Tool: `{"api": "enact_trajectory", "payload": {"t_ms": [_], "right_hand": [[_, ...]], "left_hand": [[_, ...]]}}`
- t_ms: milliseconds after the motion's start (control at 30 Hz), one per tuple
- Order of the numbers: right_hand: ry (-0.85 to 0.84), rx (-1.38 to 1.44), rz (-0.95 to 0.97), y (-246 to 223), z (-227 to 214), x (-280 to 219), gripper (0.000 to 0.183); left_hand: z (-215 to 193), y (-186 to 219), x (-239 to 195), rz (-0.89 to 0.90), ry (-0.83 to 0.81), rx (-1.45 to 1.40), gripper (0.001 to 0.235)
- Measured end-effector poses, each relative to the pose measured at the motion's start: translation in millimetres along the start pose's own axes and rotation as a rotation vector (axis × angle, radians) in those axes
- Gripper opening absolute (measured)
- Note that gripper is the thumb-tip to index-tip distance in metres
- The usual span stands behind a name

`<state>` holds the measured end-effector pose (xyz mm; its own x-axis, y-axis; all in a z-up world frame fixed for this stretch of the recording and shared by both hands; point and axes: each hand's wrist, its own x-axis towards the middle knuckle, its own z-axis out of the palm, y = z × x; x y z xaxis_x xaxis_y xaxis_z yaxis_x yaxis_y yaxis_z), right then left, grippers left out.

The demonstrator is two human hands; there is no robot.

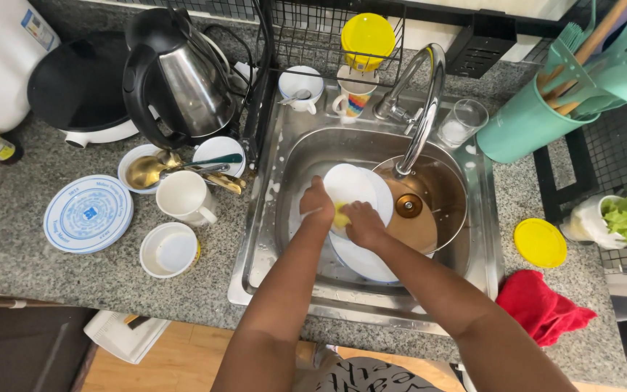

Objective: The person washes various dishes, including plates, bowls, and a glass lid, in a kitchen sink using a yellow sponge. They scrub each item under running water and place the cleaned items on the counter or in the sink.

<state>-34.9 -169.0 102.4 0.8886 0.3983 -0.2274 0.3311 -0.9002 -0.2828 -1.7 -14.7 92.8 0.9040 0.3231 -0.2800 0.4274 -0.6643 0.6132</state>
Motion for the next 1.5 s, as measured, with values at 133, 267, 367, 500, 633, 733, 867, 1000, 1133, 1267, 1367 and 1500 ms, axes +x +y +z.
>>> {"api": "enact_trajectory", "payload": {"t_ms": [133, 267, 367, 500, 633, 733, 867, 1000, 1133, 1267, 1367, 1500], "right_hand": [[0.039, 0.181, -0.3, 9, -24, -16, 0.047], [-0.108, -0.195, -0.021, 6, -41, 6, 0.041], [0.11, -0.229, -0.005, 1, -17, 41, 0.046], [0.297, 0.107, -0.312, -16, -1, 53, 0.071], [0.001, 0.245, -0.514, -18, -43, 14, 0.071], [-0.057, 0.005, -0.701, -17, -78, -13, 0.071], [-0.031, -0.354, -0.551, -21, -91, -25, 0.038], [0.067, -0.093, -0.53, -42, -90, -30, 0.036], [0.241, 0.237, -0.514, -54, -98, -38, 0.049], [0.072, 1.081, -0.086, -49, -113, -36, 0.059], [0.07, 1.415, 0.089, -4, -84, -5, 0.068], [-0.125, 1.562, 0.317, 30, -42, 29, 0.082]], "left_hand": [[-32, 3, -21, 0.009, 0.028, -0.044, 0.035], [-74, 20, -63, -0.202, -0.197, -0.427, 0.059], [-62, 16, -58, -0.206, -0.204, -0.681, 0.075], [-43, -7, -31, -0.235, -0.225, -1.043, 0.079], [-58, -21, -29, -0.225, -0.23, -1.056, 0.077], [-62, -24, -28, -0.277, -0.232, -1.086, 0.077], [-43, -36, -10, -0.308, -0.289, -0.992, 0.062], [-56, -18, -24, -0.275, -0.516, -1.681, 0.074], [-48, -12, -36, -0.141, -0.563, -1.938, 0.074], [-41, -19, -35, -0.229, -0.55, -1.916, 0.072], [-43, -31, -30, -0.199, -0.488, -1.894, 0.072], [-61, -38, -42, 0.011, -0.576, -1.877, 0.074]]}}
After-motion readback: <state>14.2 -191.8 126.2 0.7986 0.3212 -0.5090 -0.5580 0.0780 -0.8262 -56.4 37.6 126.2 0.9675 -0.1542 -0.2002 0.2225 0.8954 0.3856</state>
